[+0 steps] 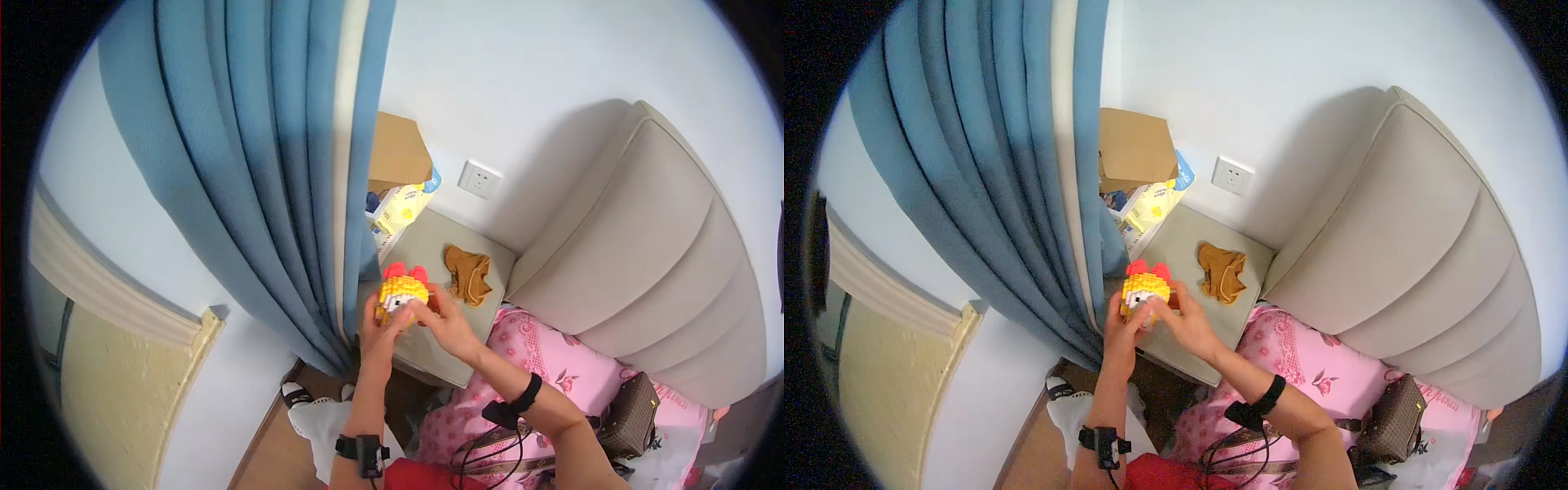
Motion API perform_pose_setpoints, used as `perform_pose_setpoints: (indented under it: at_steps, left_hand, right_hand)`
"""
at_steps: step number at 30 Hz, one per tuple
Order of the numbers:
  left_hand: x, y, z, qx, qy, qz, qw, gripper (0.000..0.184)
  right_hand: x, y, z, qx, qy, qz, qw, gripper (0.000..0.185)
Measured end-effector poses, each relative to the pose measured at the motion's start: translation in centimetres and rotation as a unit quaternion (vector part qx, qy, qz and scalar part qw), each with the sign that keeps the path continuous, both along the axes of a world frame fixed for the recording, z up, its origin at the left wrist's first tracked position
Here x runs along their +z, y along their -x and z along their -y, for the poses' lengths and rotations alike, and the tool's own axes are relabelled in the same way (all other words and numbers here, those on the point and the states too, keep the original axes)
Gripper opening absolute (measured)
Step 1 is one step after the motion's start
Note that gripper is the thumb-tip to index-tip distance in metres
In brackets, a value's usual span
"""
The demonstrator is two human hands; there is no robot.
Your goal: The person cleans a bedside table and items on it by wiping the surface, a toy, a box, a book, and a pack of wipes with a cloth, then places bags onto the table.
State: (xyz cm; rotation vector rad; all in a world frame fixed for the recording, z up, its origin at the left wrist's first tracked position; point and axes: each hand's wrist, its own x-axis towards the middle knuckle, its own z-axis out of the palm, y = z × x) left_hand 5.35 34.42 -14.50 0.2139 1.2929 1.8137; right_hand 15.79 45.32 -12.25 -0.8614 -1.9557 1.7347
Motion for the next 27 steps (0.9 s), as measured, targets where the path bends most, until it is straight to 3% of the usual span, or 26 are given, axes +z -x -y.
perform_pose_setpoints:
  at_steps: [3,4,6,9,13,16,19,22,25,27]
  left_hand:
    - [0.1,0.1,0.5,0.015,0.023,0.007,1.000,0.069]
    - [0.1,0.0,0.4,0.016,-0.002,0.025,1.000,0.065]
    - [-0.2,-0.4,0.2,0.014,-0.050,0.062,0.997,0.058]
    - [-0.7,-0.3,-0.2,0.000,-0.064,0.069,0.996,0.053]
    - [-1.3,0.3,-0.6,0.022,-0.076,0.106,0.991,0.047]
    - [-1.5,0.7,-0.7,0.045,-0.071,0.126,0.989,0.047]
    - [-1.8,0.9,-0.5,0.060,-0.062,0.154,0.984,0.046]
    - [-2.2,1.0,-0.4,0.063,-0.057,0.189,0.978,0.046]
    - [-2.4,0.9,-0.2,0.061,-0.055,0.205,0.975,0.046]
    - [-1.7,0.6,0.4,0.066,-0.045,0.203,0.976,0.046]
  right_hand:
    - [-0.7,-2.3,-2.9,0.049,0.147,-0.020,0.988,0.046]
    - [-1.3,-2.6,-3.9,0.023,-0.021,0.022,0.999,0.046]
    - [-2.7,-3.0,-6.0,-0.036,-0.348,0.107,0.931,0.047]
    - [-4.4,-2.5,-8.9,-0.149,-0.479,0.202,0.841,0.047]
    - [-10.0,-2.4,-11.8,-0.088,-0.447,0.248,0.855,0.049]
    - [-11.2,-2.5,-12.3,-0.134,-0.364,0.194,0.901,0.045]
    - [-6.9,-1.8,-10.8,-0.239,-0.340,0.384,0.824,0.042]
    - [-11.8,-3.2,-15.1,-0.378,-0.354,0.320,0.793,0.045]
    - [-14.2,-2.8,-17.1,-0.392,-0.500,0.344,0.691,0.047]
    - [-14.0,-2.7,-19.4,-0.389,-0.456,0.352,0.719,0.048]
